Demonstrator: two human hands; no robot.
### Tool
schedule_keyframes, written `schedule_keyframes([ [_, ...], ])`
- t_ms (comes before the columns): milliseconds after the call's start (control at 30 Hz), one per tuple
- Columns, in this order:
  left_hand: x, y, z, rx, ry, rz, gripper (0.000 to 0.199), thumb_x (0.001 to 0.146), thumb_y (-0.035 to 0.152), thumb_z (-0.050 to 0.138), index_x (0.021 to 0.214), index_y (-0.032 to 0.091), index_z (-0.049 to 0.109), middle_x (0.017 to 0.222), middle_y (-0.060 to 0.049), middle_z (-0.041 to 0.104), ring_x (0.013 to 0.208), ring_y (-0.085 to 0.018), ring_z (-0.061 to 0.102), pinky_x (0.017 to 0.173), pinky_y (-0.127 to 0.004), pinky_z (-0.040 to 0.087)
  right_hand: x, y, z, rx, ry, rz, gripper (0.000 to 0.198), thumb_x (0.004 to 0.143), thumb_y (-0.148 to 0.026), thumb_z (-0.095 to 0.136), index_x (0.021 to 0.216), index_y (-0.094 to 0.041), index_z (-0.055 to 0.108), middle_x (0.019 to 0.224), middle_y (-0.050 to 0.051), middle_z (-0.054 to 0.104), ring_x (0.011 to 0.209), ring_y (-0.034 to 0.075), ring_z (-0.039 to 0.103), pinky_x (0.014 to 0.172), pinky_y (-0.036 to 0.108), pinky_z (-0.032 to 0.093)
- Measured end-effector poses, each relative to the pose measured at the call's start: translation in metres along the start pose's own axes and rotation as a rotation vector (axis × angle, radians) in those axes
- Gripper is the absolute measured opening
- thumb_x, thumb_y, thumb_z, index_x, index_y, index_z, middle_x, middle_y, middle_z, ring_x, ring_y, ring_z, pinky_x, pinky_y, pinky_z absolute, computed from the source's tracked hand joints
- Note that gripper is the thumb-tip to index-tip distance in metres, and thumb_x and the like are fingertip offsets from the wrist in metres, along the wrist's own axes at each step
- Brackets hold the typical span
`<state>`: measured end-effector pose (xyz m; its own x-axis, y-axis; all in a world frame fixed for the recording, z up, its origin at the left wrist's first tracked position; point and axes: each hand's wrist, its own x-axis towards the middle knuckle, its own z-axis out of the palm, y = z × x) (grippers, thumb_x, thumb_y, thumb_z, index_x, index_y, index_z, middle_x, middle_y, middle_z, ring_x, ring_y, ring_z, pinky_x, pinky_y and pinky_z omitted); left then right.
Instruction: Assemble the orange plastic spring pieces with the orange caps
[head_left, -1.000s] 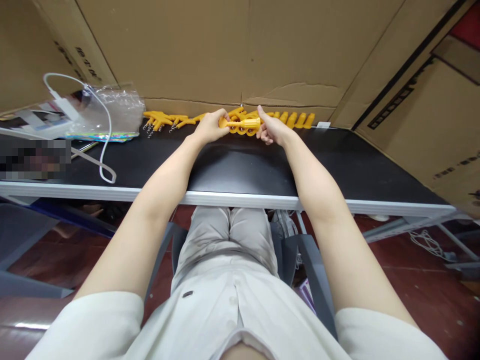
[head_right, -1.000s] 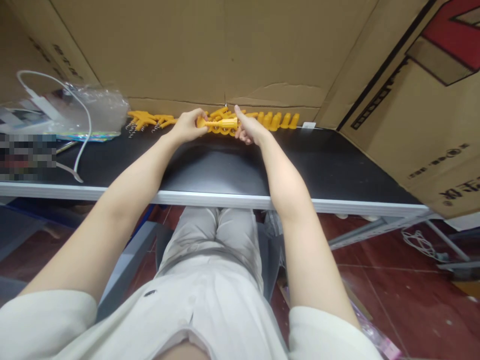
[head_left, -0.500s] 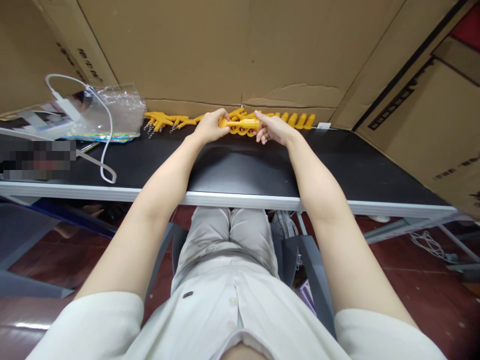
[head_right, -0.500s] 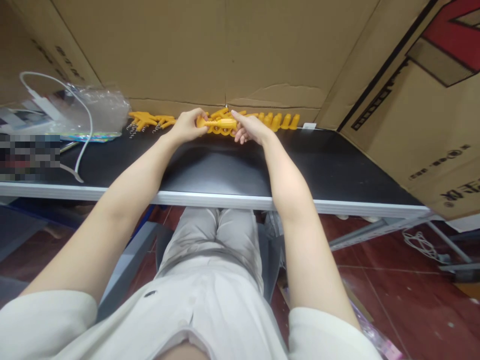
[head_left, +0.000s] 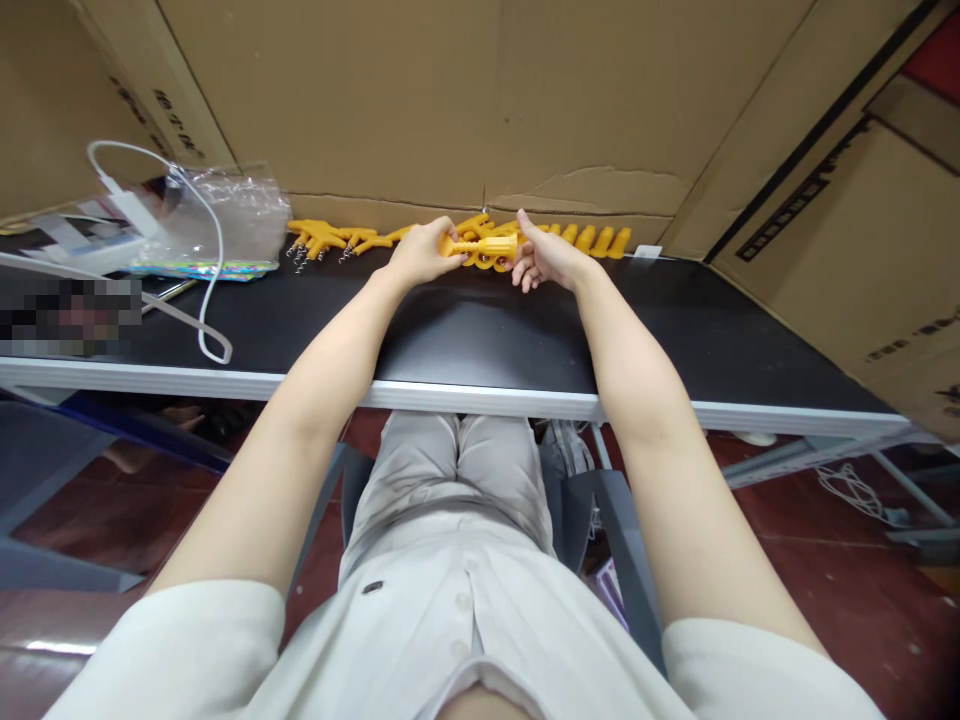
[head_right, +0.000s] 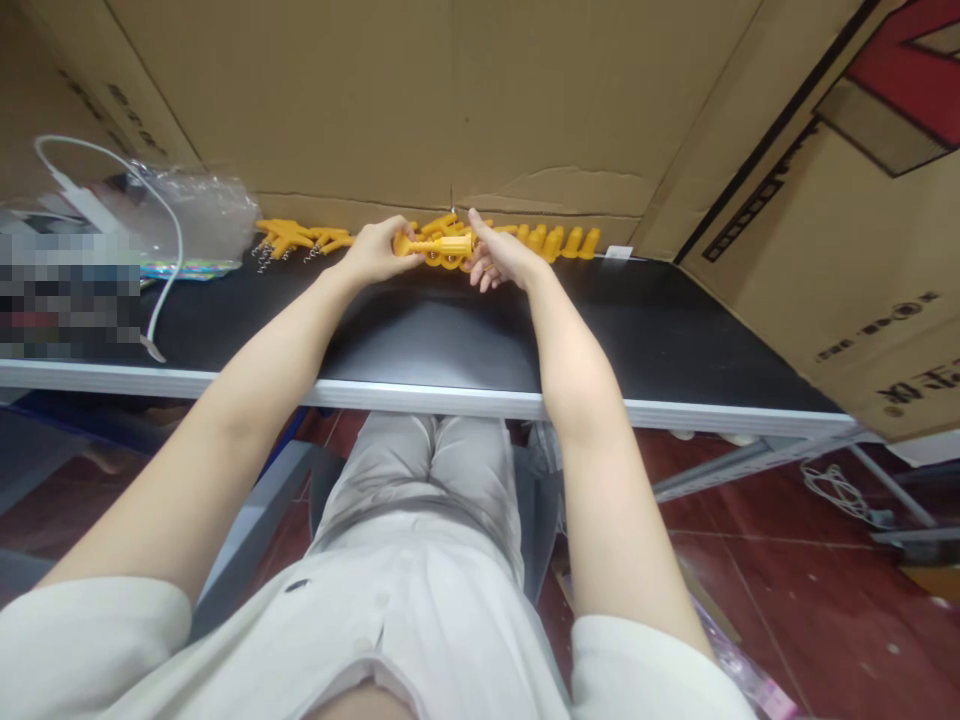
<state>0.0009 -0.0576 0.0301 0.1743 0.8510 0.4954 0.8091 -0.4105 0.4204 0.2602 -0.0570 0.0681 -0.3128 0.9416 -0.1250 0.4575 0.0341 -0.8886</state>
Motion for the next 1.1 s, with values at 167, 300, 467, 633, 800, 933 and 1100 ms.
schedule_keyframes([
  [167,0.000,-0.001,0.000,0.025,-0.010,-0.013,0.039,0.088,0.037,0.080,0.123,0.022,0.074,0.105,-0.009,0.077,0.115,-0.036,0.072,0.112,-0.047,0.055,-0.009,-0.002,-0.004,0.050,0.004,-0.036,0.055,0.109,-0.072,0.069,0.105,-0.018,0.072,0.080,0.006,0.079,0.056,0.014,0.070,0.050,0.022,0.051],
  [300,0.000,0.001,-0.001,0.042,-0.030,-0.049,0.038,0.088,0.035,0.079,0.123,0.020,0.073,0.108,-0.011,0.076,0.114,-0.037,0.072,0.112,-0.048,0.054,-0.008,0.003,-0.006,0.114,0.027,-0.110,0.031,0.099,-0.039,0.094,0.106,-0.021,0.070,0.093,0.004,0.082,0.065,0.015,0.076,0.053,0.021,0.056],
  [467,0.000,0.000,0.001,0.018,-0.006,-0.014,0.036,0.086,0.035,0.079,0.120,0.023,0.074,0.102,-0.008,0.076,0.114,-0.036,0.070,0.111,-0.046,0.055,-0.006,0.004,-0.006,0.122,0.040,-0.133,0.027,0.097,-0.027,0.095,0.100,-0.021,0.068,0.089,0.002,0.080,0.069,0.014,0.078,0.058,0.019,0.059],
  [633,0.000,0.002,0.000,0.014,-0.021,-0.020,0.036,0.087,0.034,0.079,0.121,0.021,0.074,0.102,-0.008,0.075,0.113,-0.035,0.070,0.111,-0.045,0.054,-0.005,0.002,-0.004,0.095,0.042,-0.145,0.038,0.101,-0.049,0.091,0.092,-0.019,0.071,0.082,0.003,0.079,0.066,0.012,0.076,0.057,0.017,0.056],
  [800,0.001,-0.001,0.002,0.011,-0.012,-0.014,0.037,0.087,0.034,0.080,0.121,0.021,0.073,0.103,-0.007,0.075,0.113,-0.034,0.071,0.112,-0.045,0.053,-0.006,0.001,-0.001,0.072,0.074,-0.133,0.059,0.095,-0.076,0.085,0.083,-0.020,0.069,0.070,0.004,0.075,0.063,0.014,0.075,0.056,0.019,0.055],
  [933,0.003,-0.005,0.004,0.019,-0.012,0.005,0.039,0.087,0.035,0.080,0.122,0.020,0.073,0.104,-0.007,0.075,0.112,-0.034,0.072,0.111,-0.045,0.053,-0.005,0.000,0.003,0.083,0.093,-0.113,0.062,0.096,-0.078,0.081,0.076,-0.020,0.067,0.064,0.004,0.073,0.058,0.015,0.072,0.055,0.021,0.054],
  [1100,0.002,-0.003,0.004,0.067,-0.022,0.010,0.038,0.087,0.035,0.079,0.121,0.020,0.072,0.103,-0.008,0.076,0.105,-0.034,0.073,0.106,-0.045,0.055,-0.004,-0.001,0.005,0.064,0.103,-0.056,0.068,0.099,-0.084,0.072,0.073,-0.021,0.067,0.060,0.005,0.070,0.055,0.016,0.070,0.057,0.025,0.055],
])
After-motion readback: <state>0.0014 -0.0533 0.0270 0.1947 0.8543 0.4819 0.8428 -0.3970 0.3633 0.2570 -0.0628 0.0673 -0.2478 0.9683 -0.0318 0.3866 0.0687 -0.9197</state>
